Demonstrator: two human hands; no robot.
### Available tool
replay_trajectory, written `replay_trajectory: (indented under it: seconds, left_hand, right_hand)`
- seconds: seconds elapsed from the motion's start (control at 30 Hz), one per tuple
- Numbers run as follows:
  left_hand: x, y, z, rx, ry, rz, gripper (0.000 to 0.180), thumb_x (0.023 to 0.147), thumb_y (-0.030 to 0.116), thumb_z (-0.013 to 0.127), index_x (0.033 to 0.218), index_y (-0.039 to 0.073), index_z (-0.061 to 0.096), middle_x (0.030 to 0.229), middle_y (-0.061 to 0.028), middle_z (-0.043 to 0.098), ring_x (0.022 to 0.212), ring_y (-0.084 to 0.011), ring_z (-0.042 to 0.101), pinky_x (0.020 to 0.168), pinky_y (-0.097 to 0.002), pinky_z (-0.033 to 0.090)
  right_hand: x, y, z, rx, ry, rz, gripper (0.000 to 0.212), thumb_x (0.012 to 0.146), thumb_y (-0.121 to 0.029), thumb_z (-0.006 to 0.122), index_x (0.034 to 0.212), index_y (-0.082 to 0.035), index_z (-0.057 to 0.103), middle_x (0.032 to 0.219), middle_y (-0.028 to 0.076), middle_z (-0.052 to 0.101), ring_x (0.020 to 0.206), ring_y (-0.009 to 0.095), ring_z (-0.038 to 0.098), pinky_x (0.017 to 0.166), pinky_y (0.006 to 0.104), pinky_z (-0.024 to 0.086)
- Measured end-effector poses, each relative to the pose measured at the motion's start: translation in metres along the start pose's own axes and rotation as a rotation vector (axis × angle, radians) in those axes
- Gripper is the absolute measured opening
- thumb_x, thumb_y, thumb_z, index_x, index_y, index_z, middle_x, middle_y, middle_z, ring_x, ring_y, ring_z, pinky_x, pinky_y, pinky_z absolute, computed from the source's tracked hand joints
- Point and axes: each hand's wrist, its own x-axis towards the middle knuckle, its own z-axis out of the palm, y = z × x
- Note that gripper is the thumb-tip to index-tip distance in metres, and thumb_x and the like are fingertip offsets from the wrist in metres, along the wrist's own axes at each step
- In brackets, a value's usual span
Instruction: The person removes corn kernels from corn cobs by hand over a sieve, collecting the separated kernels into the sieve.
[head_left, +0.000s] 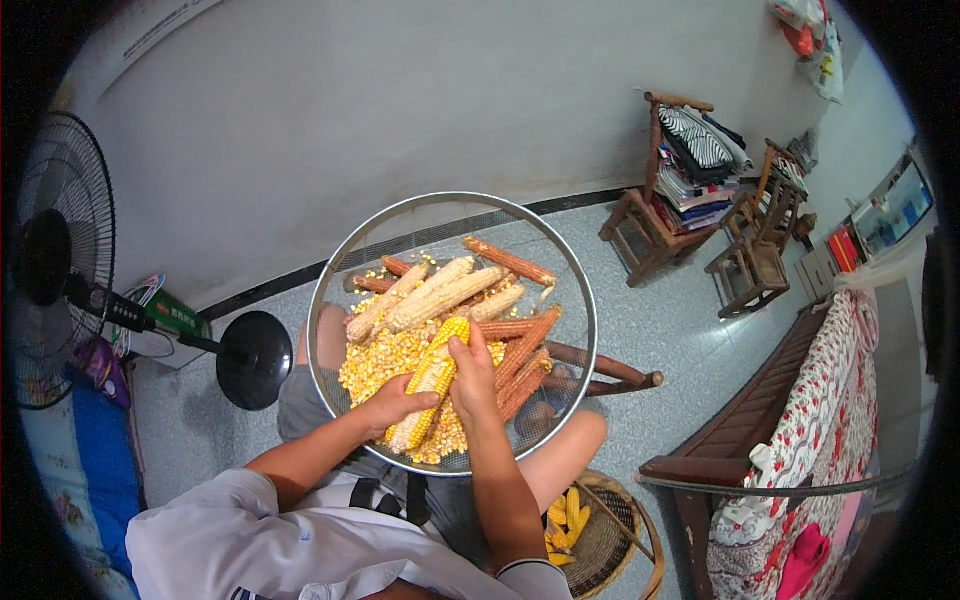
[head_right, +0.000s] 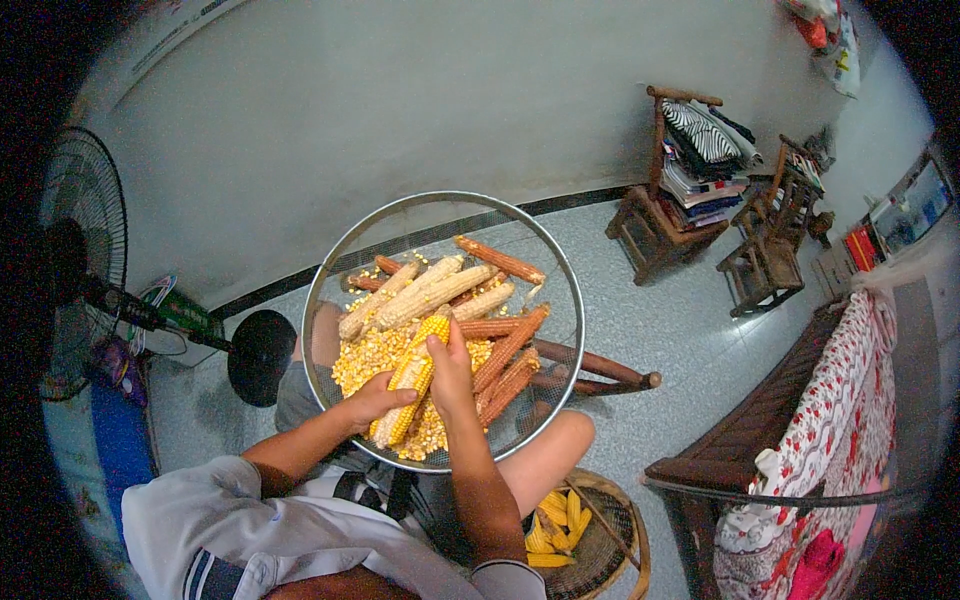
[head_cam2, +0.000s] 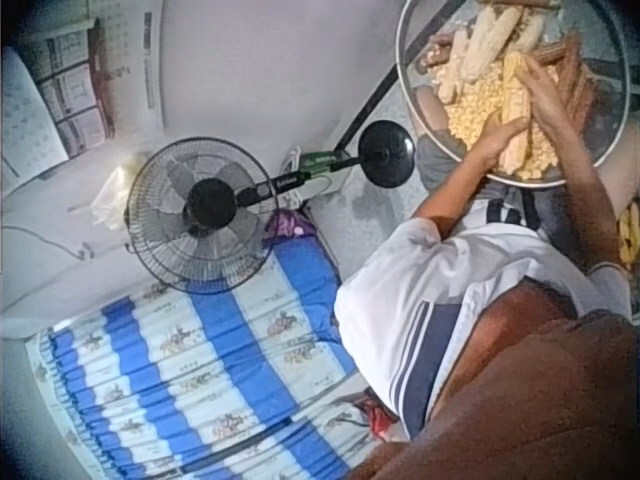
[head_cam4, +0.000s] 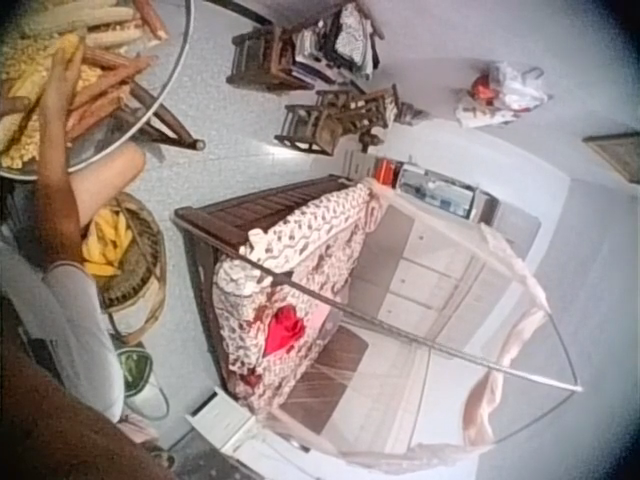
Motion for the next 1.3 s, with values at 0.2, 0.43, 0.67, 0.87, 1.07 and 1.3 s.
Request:
replay_trajectory:
  seconds: [0.2,0.43,0.67,0.87,1.07,1.3]
  left_hand:
    - [0.002,-0.002,-0.005,-0.041,-0.079,0.005,0.037,0.086,0.021,0.068,0.114,0.003,0.053,0.091,-0.006,0.062,0.078,-0.0147,0.061,0.069,-0.0301,0.052]
    - [0.003,-0.004,-0.007,0.028,-0.098,-0.002,0.049,0.083,0.032,0.071,0.116,0.002,0.051,0.09,-0.0086,0.062,0.077,-0.0178,0.062,0.068,-0.0314,0.052]
    - [0.003,-0.004,0.0,0.049,-0.054,0.03,0.039,0.085,0.02,0.069,0.116,0.003,0.053,0.093,-0.0053,0.062,0.079,-0.0142,0.061,0.071,-0.0293,0.051]
    - [0.003,-0.007,0.006,0.099,0.001,0.105,0.039,0.085,0.019,0.07,0.116,0.002,0.055,0.096,-0.0053,0.063,0.081,-0.0135,0.061,0.073,-0.0293,0.051]
    - [0.003,-0.003,-0.001,0.044,-0.045,-0.021,0.048,0.083,0.023,0.071,0.122,0.002,0.052,0.104,-0.0061,0.062,0.092,-0.0151,0.06,0.083,-0.031,0.048]
    - [0.004,-0.008,0.004,0.205,0.018,0.07,0.046,0.083,0.022,0.071,0.12,0.002,0.053,0.102,-0.0062,0.063,0.089,-0.0148,0.06,0.081,-0.0309,0.049]
  right_hand:
    - [-0.004,-0.014,-0.001,0.109,-0.108,0.088,0.06,0.091,-0.001,0.049,0.144,0.004,0.022,0.134,0.015,0.045,0.118,0.022,0.049,0.1,0.0329,0.039]
    - [-0.002,-0.016,-0.001,0.305,-0.059,0.179,0.05,0.086,0.003,0.05,0.134,0.003,0.039,0.121,0.013,0.056,0.108,0.022,0.056,0.095,0.0351,0.046]
    - [-0.003,-0.018,-0.002,0.226,-0.079,0.151,0.043,0.088,-0.003,0.057,0.128,0.003,0.044,0.115,0.012,0.058,0.102,0.021,0.059,0.09,0.0342,0.049]
    - [0.001,-0.004,-0.005,-0.018,0.007,0.052,0.038,0.091,-0.006,0.055,0.127,0.002,0.045,0.114,0.011,0.058,0.101,0.017,0.058,0.088,0.0319,0.049]
    - [0.007,0.01,-0.013,-0.3,-0.027,-0.144,0.032,0.096,-0.01,0.045,0.125,0.003,0.045,0.113,0.012,0.058,0.097,0.017,0.06,0.084,0.0317,0.051]
    - [0.004,-0.004,0.001,0.06,0.045,0.039,0.028,0.098,-0.012,0.042,0.122,0.002,0.046,0.107,0.012,0.06,0.09,0.016,0.06,0.079,0.0304,0.051]
